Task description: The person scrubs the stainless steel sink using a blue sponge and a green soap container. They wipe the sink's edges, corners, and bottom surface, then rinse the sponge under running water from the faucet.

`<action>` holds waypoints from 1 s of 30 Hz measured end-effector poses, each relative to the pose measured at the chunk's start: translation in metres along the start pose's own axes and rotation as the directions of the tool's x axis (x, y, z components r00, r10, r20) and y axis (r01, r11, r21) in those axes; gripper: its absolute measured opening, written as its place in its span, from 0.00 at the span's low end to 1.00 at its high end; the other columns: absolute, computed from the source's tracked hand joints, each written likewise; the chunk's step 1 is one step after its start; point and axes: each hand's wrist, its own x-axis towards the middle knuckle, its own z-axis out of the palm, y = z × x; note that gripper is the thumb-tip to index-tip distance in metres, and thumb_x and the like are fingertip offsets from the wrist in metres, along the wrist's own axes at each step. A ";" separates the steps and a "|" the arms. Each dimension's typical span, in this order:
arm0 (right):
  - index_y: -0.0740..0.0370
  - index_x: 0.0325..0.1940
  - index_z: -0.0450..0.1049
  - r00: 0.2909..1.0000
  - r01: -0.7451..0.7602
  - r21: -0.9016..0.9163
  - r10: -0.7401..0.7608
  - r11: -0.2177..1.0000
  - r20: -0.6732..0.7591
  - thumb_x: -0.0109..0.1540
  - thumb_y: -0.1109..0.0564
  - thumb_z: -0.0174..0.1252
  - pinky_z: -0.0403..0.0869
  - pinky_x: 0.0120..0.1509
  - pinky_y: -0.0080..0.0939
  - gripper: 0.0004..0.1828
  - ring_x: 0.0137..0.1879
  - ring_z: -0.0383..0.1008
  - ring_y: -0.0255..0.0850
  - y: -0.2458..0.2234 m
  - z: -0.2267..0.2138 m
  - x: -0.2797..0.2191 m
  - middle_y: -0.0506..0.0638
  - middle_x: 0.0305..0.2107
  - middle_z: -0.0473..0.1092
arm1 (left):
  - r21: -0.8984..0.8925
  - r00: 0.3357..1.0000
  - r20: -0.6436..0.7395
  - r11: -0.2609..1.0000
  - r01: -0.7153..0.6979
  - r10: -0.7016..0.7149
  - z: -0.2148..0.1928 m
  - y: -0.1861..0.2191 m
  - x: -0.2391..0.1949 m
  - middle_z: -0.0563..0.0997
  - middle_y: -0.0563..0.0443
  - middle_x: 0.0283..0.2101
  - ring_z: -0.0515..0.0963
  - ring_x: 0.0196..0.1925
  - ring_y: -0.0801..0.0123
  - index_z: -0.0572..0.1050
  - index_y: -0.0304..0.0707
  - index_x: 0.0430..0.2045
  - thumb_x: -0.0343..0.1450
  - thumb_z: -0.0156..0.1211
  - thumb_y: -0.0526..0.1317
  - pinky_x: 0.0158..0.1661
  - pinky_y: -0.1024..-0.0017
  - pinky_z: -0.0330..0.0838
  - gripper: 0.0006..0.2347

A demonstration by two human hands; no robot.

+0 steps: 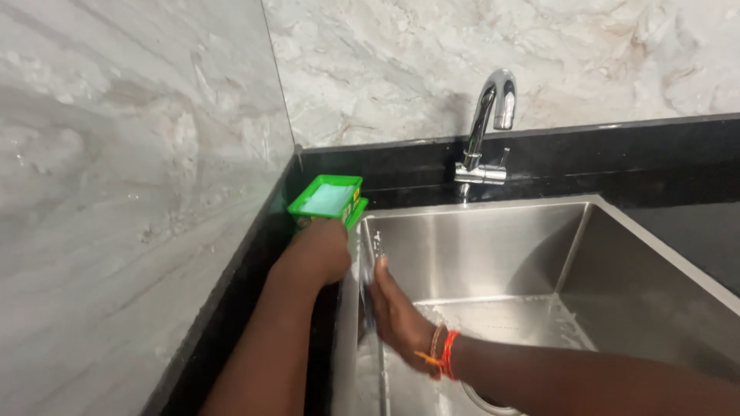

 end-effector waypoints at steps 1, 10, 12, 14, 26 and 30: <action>0.46 0.82 0.28 1.000 -0.009 0.001 0.009 1.000 0.002 0.58 0.11 0.25 0.36 0.84 0.51 0.59 0.85 0.31 0.41 -0.006 0.003 -0.006 0.47 0.80 0.32 | -0.003 1.000 0.006 1.000 0.007 -0.007 -0.001 0.001 -0.002 0.80 0.25 0.46 0.81 0.51 0.38 0.81 0.25 0.34 0.63 0.58 0.29 0.52 0.55 0.76 0.10; 0.46 0.84 0.26 0.895 -0.446 -0.115 0.442 0.888 -0.060 0.61 0.15 0.18 0.31 0.83 0.55 0.56 0.84 0.22 0.44 -0.003 -0.001 -0.014 0.48 0.80 0.26 | 0.048 0.996 -0.023 0.996 -0.080 0.081 0.012 -0.008 0.013 0.80 0.22 0.43 0.81 0.49 0.36 0.82 0.23 0.31 0.62 0.57 0.28 0.51 0.53 0.76 0.09; 0.57 0.82 0.39 0.954 0.234 -0.075 -0.215 0.969 0.207 0.65 0.20 0.29 0.43 0.80 0.48 0.53 0.82 0.41 0.49 0.006 -0.009 0.007 0.54 0.79 0.44 | -0.010 1.000 -0.013 1.000 -0.028 0.028 0.007 -0.005 0.006 0.81 0.24 0.43 0.82 0.48 0.37 0.81 0.25 0.32 0.64 0.56 0.29 0.50 0.53 0.77 0.09; 0.54 0.82 0.37 0.958 0.271 -0.116 -0.255 0.956 0.134 0.64 0.21 0.29 0.42 0.81 0.45 0.52 0.83 0.38 0.42 -0.006 -0.006 0.005 0.48 0.79 0.41 | 0.043 0.999 -0.006 0.998 -0.050 0.051 0.012 -0.005 0.013 0.81 0.24 0.42 0.82 0.48 0.37 0.81 0.25 0.31 0.63 0.57 0.29 0.51 0.53 0.76 0.08; 0.52 0.82 0.37 0.986 0.137 -0.209 -0.111 0.968 0.128 0.63 0.19 0.25 0.46 0.81 0.50 0.52 0.82 0.44 0.47 0.012 -0.020 0.024 0.56 0.78 0.45 | 0.010 1.000 -0.012 1.000 0.005 -0.005 -0.011 0.010 -0.013 0.80 0.26 0.47 0.81 0.51 0.39 0.81 0.26 0.33 0.62 0.60 0.29 0.52 0.53 0.76 0.09; 0.47 0.81 0.41 0.984 0.177 -0.242 -0.170 0.954 0.053 0.58 0.17 0.25 0.41 0.80 0.51 0.54 0.82 0.39 0.39 -0.025 0.008 0.000 0.45 0.79 0.42 | 0.026 1.000 -0.003 0.999 0.022 -0.022 -0.011 0.013 -0.015 0.79 0.27 0.48 0.81 0.52 0.39 0.81 0.26 0.35 0.62 0.61 0.30 0.52 0.53 0.76 0.10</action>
